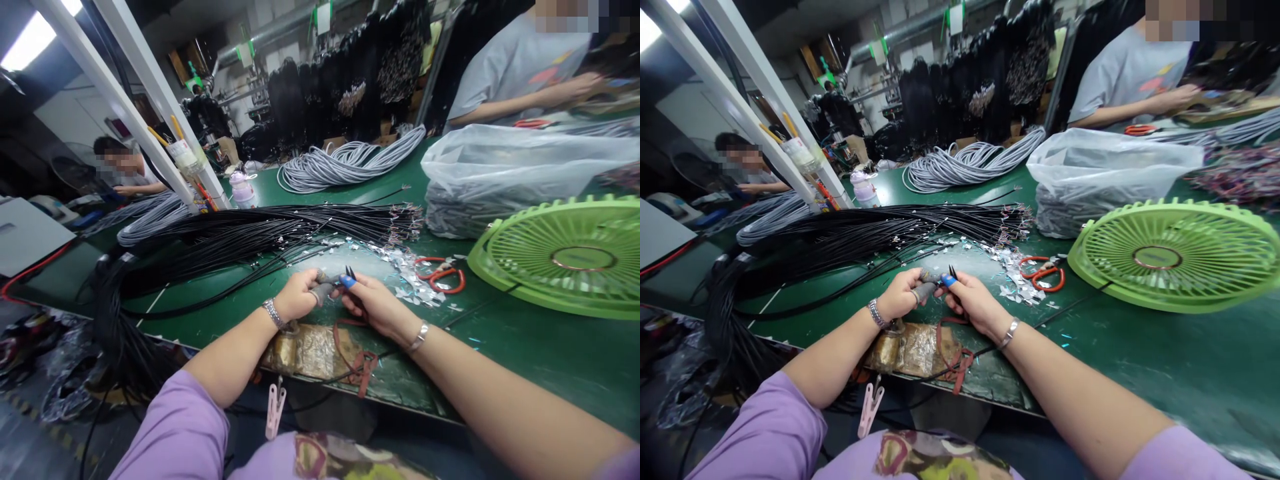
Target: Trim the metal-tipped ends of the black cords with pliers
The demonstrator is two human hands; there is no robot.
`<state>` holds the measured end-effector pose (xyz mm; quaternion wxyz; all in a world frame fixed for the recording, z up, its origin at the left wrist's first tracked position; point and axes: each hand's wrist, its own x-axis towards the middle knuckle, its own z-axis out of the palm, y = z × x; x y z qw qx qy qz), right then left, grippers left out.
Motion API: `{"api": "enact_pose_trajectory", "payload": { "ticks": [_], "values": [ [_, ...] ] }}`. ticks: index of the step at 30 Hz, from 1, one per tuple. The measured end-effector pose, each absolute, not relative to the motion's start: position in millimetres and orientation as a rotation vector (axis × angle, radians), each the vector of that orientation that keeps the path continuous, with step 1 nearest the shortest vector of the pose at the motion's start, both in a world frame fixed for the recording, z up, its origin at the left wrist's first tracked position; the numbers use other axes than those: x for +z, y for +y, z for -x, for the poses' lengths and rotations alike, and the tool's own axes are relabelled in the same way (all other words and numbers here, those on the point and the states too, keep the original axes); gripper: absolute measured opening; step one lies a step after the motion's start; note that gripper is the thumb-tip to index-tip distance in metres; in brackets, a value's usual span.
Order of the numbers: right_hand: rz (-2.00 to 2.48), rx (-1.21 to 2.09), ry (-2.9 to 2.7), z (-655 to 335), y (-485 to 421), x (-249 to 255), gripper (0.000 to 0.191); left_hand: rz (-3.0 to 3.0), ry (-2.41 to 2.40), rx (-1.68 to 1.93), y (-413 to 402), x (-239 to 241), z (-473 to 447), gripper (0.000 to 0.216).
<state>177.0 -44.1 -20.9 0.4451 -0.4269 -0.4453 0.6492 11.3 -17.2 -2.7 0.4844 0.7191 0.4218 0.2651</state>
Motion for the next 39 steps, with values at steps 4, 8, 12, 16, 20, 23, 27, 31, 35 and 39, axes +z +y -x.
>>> {"api": "enact_pose_trajectory", "payload": {
  "ticks": [4, 8, 12, 16, 20, 23, 27, 31, 35, 39],
  "values": [
    [1.069, 1.626, -1.063, -179.2, -44.3, -19.7, 0.047, -1.532, 0.996, 0.488, -15.6, 3.2, -11.0, 0.036],
    [1.081, 1.63, -1.062, -179.7, -45.2, -19.3, 0.043, -1.513, 1.0, 0.461, -15.0, 8.2, -10.1, 0.041],
    [1.05, 1.657, -1.066, -178.7, -46.0, -19.3, 0.045, -1.486, 0.993, 0.441, -14.1, 9.1, -8.0, 0.049],
    [1.068, 1.701, -1.067, -179.3, -46.3, -20.9, 0.046, -1.439, 0.911, 0.397, -13.3, 6.9, -7.5, 0.051],
    [0.994, 1.733, -0.999, -180.4, -45.8, -22.3, 0.045, -1.516, 0.942, 0.521, -15.8, 3.2, -10.4, 0.043],
    [0.963, 1.741, -0.953, -179.8, -45.1, -23.6, 0.045, -1.653, 1.025, 0.619, -18.6, 1.0, -12.4, 0.035],
    [1.019, 1.718, -1.053, -178.1, -45.9, -24.2, 0.046, -1.811, 1.091, 0.703, -20.4, -1.7, -13.9, 0.026],
    [1.122, 1.446, -1.298, -179.1, -45.9, -22.4, 0.039, -1.764, 1.085, 0.709, -19.8, -4.7, -15.3, 0.022],
    [1.108, 1.117, -1.581, -183.6, -41.9, -24.9, 0.03, -1.629, 1.037, 0.675, -18.7, -4.8, -15.6, 0.029],
    [1.074, 0.919, -1.651, -185.7, -39.0, -30.1, 0.031, -1.636, 1.016, 0.703, -18.7, -3.5, -14.7, 0.029]
  ]
}}
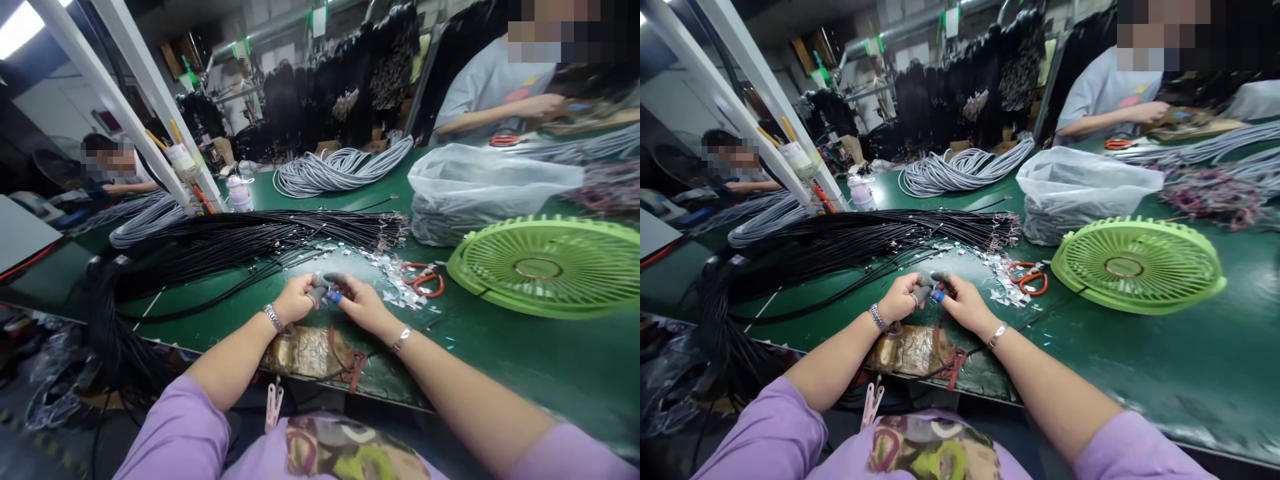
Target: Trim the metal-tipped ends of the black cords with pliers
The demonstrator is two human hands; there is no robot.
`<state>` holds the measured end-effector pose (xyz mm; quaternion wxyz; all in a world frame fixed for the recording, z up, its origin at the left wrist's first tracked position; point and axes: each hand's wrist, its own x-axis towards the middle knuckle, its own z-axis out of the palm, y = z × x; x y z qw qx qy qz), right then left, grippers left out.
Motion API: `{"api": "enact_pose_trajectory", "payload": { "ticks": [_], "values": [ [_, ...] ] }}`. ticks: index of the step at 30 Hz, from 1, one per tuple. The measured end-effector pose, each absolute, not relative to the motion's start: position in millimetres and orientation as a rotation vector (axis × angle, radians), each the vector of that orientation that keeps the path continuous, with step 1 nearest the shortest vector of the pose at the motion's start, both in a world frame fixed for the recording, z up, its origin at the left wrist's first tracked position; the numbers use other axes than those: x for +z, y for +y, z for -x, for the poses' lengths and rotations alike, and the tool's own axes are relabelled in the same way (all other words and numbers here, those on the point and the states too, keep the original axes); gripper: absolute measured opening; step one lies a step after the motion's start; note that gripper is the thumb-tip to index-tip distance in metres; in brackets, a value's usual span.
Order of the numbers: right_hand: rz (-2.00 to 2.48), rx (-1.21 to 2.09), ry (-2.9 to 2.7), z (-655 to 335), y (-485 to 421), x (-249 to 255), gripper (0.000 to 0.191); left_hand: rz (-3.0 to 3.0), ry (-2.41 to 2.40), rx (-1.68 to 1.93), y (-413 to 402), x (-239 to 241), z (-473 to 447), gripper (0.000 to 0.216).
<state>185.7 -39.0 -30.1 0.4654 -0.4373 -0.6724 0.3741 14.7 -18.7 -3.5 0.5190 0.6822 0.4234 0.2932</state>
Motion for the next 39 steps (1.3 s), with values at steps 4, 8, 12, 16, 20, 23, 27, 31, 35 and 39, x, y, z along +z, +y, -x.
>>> {"api": "enact_pose_trajectory", "payload": {
  "ticks": [4, 8, 12, 16, 20, 23, 27, 31, 35, 39],
  "values": [
    [1.125, 0.929, -1.461, -183.0, -39.3, -28.7, 0.041, -1.759, 1.015, 0.736, -19.4, -5.6, -13.4, 0.025],
    [1.134, 1.361, -1.252, -179.3, -42.1, -23.7, 0.039, -1.844, 1.012, 0.744, -19.9, -8.0, -11.5, 0.026],
    [1.033, 1.72, -1.042, -180.6, -44.3, -22.9, 0.045, -1.836, 0.947, 0.72, -20.8, -6.0, -9.9, 0.028],
    [1.005, 1.793, -1.055, -183.6, -43.9, -25.7, 0.048, -1.86, 0.925, 0.712, -20.9, -5.6, -8.4, 0.022],
    [1.08, 1.421, -1.445, -179.9, -44.8, -26.9, 0.038, -1.906, 0.954, 0.718, -18.0, -9.0, -7.4, 0.01],
    [1.114, 0.983, -1.67, -178.3, -46.9, -24.7, 0.031, -1.929, 0.955, 0.735, -16.5, -9.6, -7.2, 0.005],
    [1.114, 0.756, -1.693, -184.3, -48.1, -21.4, 0.038, -1.937, 0.951, 0.719, -17.8, -6.8, -7.3, 0.01],
    [1.132, 0.826, -1.636, -188.6, -42.1, -25.8, 0.034, -2.049, 0.973, 0.682, -18.8, -4.8, -7.3, 0.013],
    [1.212, 1.083, -1.487, -187.7, -35.6, -31.9, 0.034, -2.076, 0.923, 0.676, -19.2, -4.5, -7.1, 0.013],
    [1.19, 1.259, -1.281, -189.4, -37.6, -27.4, 0.042, -1.961, 0.927, 0.701, -19.1, -6.5, -6.3, 0.018]
  ]
}}
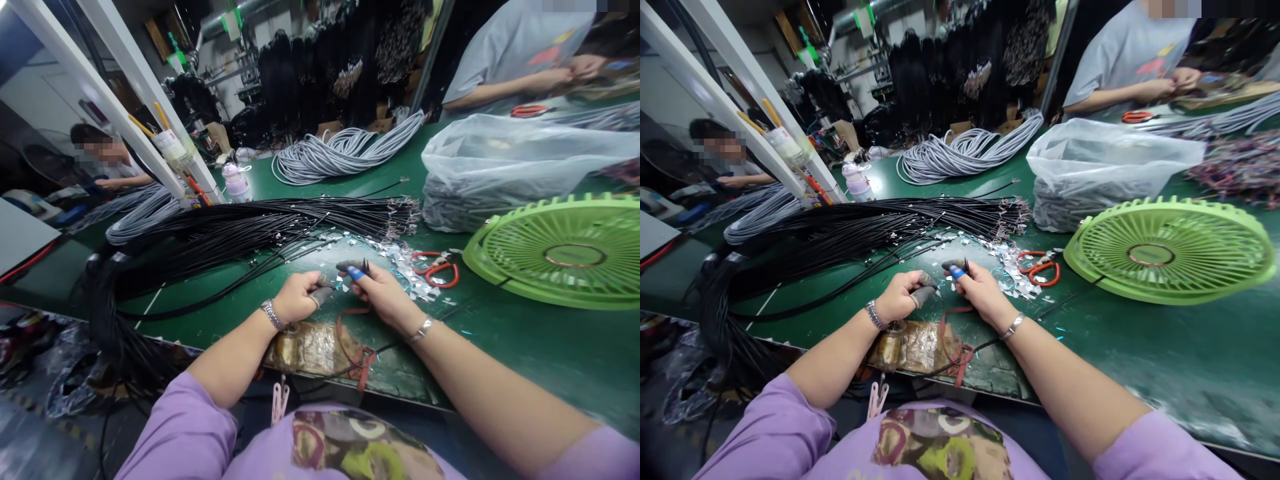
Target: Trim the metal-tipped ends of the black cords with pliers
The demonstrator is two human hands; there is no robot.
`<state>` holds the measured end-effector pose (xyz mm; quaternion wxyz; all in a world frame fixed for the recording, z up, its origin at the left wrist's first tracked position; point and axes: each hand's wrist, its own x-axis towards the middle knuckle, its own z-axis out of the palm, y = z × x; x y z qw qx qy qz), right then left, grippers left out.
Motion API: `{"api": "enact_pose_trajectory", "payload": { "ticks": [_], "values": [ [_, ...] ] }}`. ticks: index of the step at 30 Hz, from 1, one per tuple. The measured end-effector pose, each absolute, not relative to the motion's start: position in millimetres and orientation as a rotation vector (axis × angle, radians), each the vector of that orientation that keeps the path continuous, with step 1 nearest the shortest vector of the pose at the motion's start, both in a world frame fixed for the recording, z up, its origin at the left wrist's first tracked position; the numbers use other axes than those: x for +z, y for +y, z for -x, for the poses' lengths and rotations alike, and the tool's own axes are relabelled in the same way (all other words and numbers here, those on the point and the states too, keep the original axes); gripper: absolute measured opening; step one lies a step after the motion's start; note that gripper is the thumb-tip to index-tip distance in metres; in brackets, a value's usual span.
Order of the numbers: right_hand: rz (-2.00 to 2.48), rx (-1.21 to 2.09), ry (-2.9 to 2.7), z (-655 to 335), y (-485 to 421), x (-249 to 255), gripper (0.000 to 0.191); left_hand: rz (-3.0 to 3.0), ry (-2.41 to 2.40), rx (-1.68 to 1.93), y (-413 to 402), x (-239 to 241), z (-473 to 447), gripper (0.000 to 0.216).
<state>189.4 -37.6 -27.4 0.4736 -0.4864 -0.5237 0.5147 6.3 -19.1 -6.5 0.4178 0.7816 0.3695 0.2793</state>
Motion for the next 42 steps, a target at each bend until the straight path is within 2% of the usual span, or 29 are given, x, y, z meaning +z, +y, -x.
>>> {"api": "enact_pose_trajectory", "payload": {
  "ticks": [4, 12, 17, 22, 28, 32, 36, 42],
  "values": [
    [1.133, 1.189, -1.416, -192.3, -41.7, -20.0, 0.036, -1.9, 0.93, 0.672, -17.3, -8.3, -6.0, 0.023],
    [1.176, 0.512, -1.875, -196.6, -48.1, -17.1, 0.018, -1.936, 1.025, 0.661, -19.0, -0.8, -9.1, 0.021],
    [1.192, 0.357, -1.986, -189.6, -52.6, -18.8, 0.012, -2.084, 1.067, 0.61, -20.2, -2.1, -8.9, 0.014],
    [1.273, 0.487, -1.918, -187.4, -43.4, -24.0, 0.016, -2.086, 0.975, 0.571, -16.8, -4.2, -7.9, 0.013],
    [1.257, 0.838, -1.71, -194.8, -39.8, -18.8, 0.035, -1.944, 0.889, 0.575, -16.1, -2.8, -7.2, 0.021],
    [1.166, 1.002, -1.699, -193.8, -40.0, -19.1, 0.029, -1.921, 0.87, 0.606, -16.7, -2.5, -7.2, 0.027],
    [1.322, 0.926, -1.652, -197.6, -33.3, -25.3, 0.021, -1.813, 0.851, 0.627, -17.1, -2.1, -6.8, 0.032],
    [1.189, 1.048, -1.561, -197.1, -38.6, -15.0, 0.026, -1.615, 0.841, 0.585, -12.9, -5.3, -4.9, 0.045]
  ]
}}
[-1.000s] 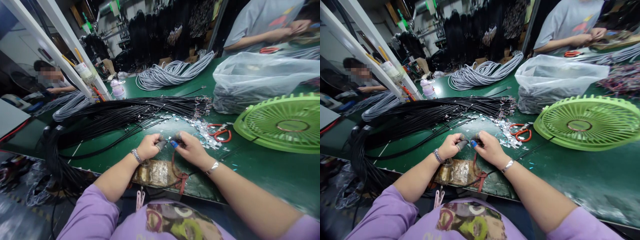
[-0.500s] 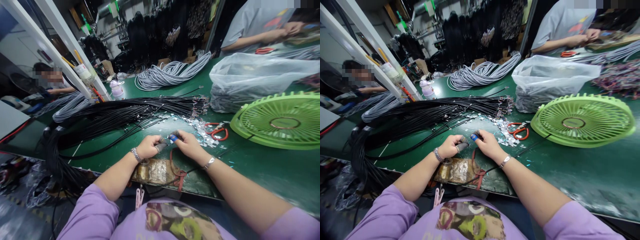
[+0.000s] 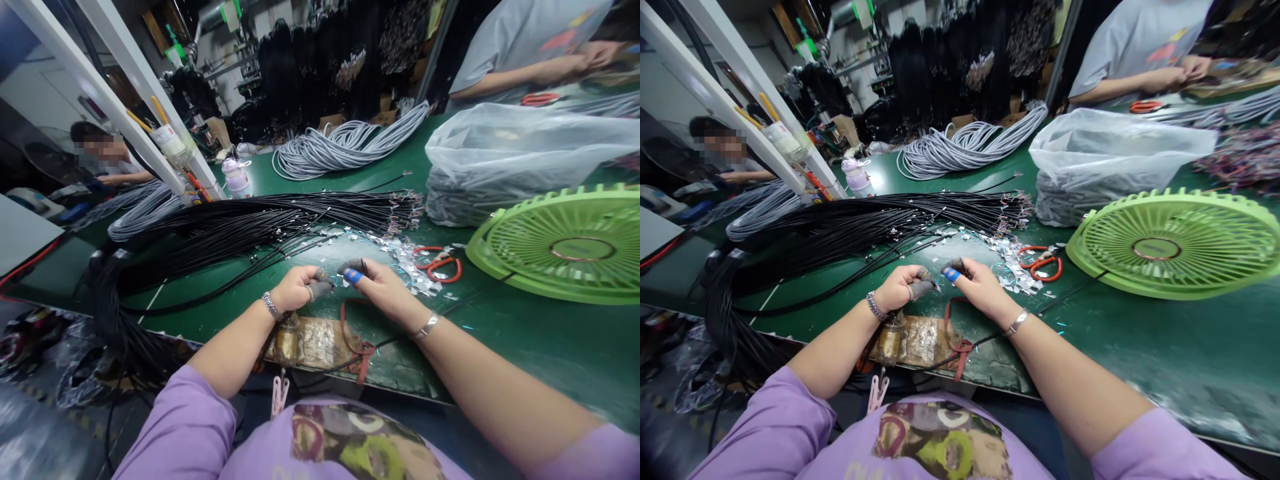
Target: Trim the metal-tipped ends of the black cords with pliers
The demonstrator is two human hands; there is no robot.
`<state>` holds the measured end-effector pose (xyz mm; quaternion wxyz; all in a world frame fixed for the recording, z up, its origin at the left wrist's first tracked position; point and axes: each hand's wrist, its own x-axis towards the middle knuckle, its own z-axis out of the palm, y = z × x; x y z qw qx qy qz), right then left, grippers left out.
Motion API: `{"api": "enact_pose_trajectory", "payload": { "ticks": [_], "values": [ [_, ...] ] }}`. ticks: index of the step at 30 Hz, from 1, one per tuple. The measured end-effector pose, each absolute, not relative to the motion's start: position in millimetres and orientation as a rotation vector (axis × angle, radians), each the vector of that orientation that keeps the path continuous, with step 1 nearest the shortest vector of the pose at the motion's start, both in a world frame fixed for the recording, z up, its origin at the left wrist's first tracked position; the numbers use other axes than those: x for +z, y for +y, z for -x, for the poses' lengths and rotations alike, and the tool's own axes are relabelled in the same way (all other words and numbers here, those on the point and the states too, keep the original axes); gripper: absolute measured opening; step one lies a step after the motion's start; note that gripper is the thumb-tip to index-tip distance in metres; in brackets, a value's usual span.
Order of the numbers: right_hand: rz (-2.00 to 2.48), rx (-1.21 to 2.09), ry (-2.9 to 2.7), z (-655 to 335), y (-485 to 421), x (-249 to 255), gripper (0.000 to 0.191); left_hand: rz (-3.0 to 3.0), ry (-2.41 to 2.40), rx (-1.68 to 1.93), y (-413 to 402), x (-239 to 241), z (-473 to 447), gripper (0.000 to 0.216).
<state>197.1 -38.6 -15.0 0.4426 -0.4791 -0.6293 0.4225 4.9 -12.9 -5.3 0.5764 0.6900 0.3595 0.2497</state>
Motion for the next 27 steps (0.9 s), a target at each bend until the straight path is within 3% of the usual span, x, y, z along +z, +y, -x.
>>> {"api": "enact_pose_trajectory", "payload": {
  "ticks": [7, 11, 17, 21, 27],
  "values": [
    [1.206, 1.206, -1.544, -188.9, -42.7, -19.1, 0.038, -2.002, 0.877, 0.534, -13.1, -7.1, -4.2, 0.024],
    [1.249, 1.502, -1.328, -188.4, -42.1, -25.3, 0.04, -2.412, 0.984, 0.595, -16.9, -5.5, -2.1, 0.01],
    [1.065, 1.827, -1.062, -181.9, -46.6, -21.8, 0.044, -2.615, 1.024, 0.613, -18.3, -4.0, 3.0, 0.018],
    [1.054, 1.692, -1.116, -181.3, -50.7, -18.2, 0.042, -2.346, 1.0, 0.641, -16.5, -0.7, 2.4, 0.032],
    [1.043, 1.148, -1.42, -190.5, -50.5, -18.5, 0.033, -1.734, 0.914, 0.562, -14.5, 4.1, -0.7, 0.049]
  ]
}}
